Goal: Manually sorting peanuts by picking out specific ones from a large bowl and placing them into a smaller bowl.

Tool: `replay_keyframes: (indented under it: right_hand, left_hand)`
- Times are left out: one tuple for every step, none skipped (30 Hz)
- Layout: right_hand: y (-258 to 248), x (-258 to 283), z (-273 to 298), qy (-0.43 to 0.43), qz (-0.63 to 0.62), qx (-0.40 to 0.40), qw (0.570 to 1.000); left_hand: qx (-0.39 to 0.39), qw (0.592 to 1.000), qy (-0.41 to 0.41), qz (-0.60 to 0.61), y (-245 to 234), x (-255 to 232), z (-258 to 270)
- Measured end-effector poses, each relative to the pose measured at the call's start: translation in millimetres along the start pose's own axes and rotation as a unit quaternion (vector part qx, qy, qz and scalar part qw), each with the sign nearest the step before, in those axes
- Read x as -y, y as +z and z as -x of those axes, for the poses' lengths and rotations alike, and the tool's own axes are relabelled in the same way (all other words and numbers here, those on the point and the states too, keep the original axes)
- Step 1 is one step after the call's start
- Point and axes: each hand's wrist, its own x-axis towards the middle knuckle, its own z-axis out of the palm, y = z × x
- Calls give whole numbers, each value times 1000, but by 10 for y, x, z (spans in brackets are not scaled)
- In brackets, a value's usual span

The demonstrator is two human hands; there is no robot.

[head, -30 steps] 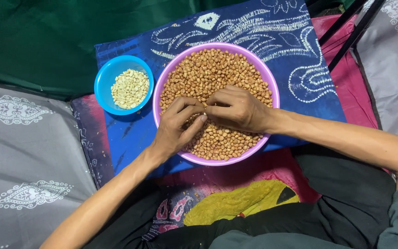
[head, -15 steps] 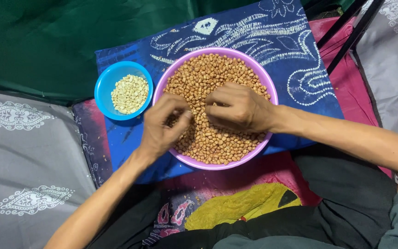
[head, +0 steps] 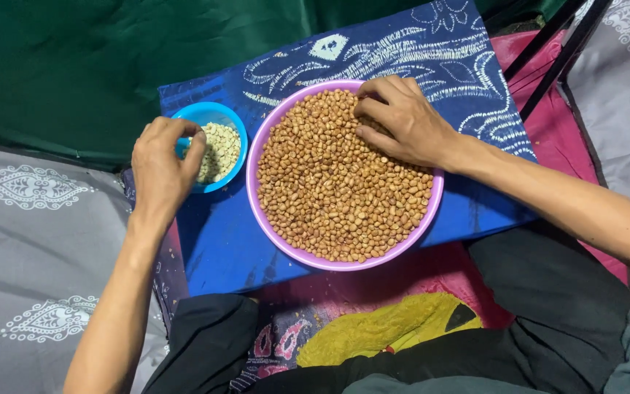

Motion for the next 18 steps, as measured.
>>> replay_keyframes:
  right_hand:
    - [-3,13,-6,1,-1,1,1000]
    - [-9,20,-21,7,2,5,1000]
    - [-17,27,-35,14,6,10,1000]
    - [-12,38,-38,13,6,10,1000]
    - [-10,48,-40,17,10,12,1000]
    - [-8,56,-43,21,14,13,1000]
    - [-5,54,-55,21,14,13,1000]
    - [6,61,-55,23,16,16,999]
    - [17,66,-55,25,17,20,999]
    - [38,54,-47,26,17,20,999]
    - [60,42,-39,20,26,16,999]
    - [83,32,-25,14,36,13,999]
    - [87,34,-16,15,35,14,999]
    - [90,35,-16,13,35,10,999]
    - [92,36,-16,12,36,6,999]
    - [95,30,-15,12,36,5,999]
    - [99,24,-14,8,39,2,999]
    - [106,21,-7,6,40,0,999]
  left_hand:
    - [1,1000,-1,0,3,-8,14]
    - [20,1000,-13,-8,5,-13,19]
    - [39,999,-25,-16,5,-20,25]
    - [38,999,-25,-15,39,-13,37]
    - [55,997,-39,-30,73,-8,48]
    - [71,995,-53,-45,107,-2,53]
    - [70,995,-53,-45,147,23,67]
    - [85,993,-64,-47,184,48,90]
    - [99,991,-76,-49,223,72,113]
    - [100,991,-76,-49,235,91,121]
    - [103,991,-79,-45,248,110,129]
    - [107,990,-83,-40,260,127,142]
    - [108,990,-83,-40,285,145,146]
    - [109,990,-81,-43,304,165,148]
    - [110,990,-79,-47,322,186,149]
    - [109,990,-79,-47,308,163,134]
    - [112,989,-79,-49,294,142,120]
    - [116,989,-80,-52,280,120,110]
